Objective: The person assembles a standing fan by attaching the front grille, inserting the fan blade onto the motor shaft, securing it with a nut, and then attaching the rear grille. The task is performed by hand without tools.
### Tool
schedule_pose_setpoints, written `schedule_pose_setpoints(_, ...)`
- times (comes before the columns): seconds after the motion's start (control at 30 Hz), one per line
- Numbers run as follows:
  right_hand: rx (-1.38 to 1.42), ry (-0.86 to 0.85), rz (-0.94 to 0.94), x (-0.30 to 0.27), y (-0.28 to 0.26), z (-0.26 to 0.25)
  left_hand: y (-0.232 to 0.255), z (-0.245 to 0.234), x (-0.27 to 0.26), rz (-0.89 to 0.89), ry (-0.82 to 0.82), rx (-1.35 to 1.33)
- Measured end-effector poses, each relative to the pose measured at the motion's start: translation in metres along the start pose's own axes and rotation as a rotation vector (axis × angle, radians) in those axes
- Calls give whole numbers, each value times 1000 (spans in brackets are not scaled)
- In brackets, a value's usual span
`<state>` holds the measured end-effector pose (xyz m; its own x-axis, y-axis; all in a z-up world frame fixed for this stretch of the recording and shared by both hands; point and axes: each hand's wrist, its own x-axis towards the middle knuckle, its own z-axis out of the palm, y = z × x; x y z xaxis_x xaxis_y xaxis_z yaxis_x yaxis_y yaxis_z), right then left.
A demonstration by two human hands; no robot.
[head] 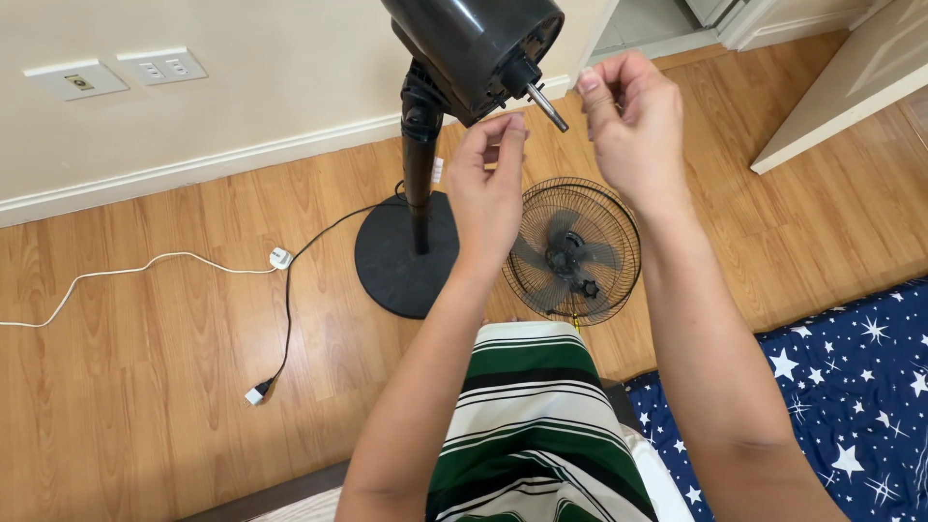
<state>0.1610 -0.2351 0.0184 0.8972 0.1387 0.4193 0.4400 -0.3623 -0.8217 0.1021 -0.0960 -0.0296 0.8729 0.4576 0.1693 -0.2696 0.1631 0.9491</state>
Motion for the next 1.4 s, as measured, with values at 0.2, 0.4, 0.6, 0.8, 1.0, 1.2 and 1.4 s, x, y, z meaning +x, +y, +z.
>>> schedule_pose_setpoints(0.2, 133, -42, 28, -7, -7, -18, -7, 12, 14, -494, -60, -651)
schedule_pose_setpoints(0.4, 175, -39, 65, -10, -6, -14, -17, 33, 12, -542, 23, -857)
schedule_pose_setpoints(0.6, 200, -57, 117, -2, 1, -8, -27, 51, 12, -456, 238, -771)
schedule_pose_setpoints(0.8, 221, -62, 142, 0, 8, -4, -27, 50, 14, -464, 257, -814)
schedule_pose_setpoints(1.0, 298, -110, 156, 12, 13, -1, -26, 50, 12, -633, 219, -1105)
schedule_pose_setpoints(1.2, 297, -126, 172, 13, 18, 1, -77, 41, -4, -545, 177, -1040)
schedule_pose_setpoints(1.4, 188, -81, 130, 11, 34, -8, -147, -40, -43, -657, 358, -661)
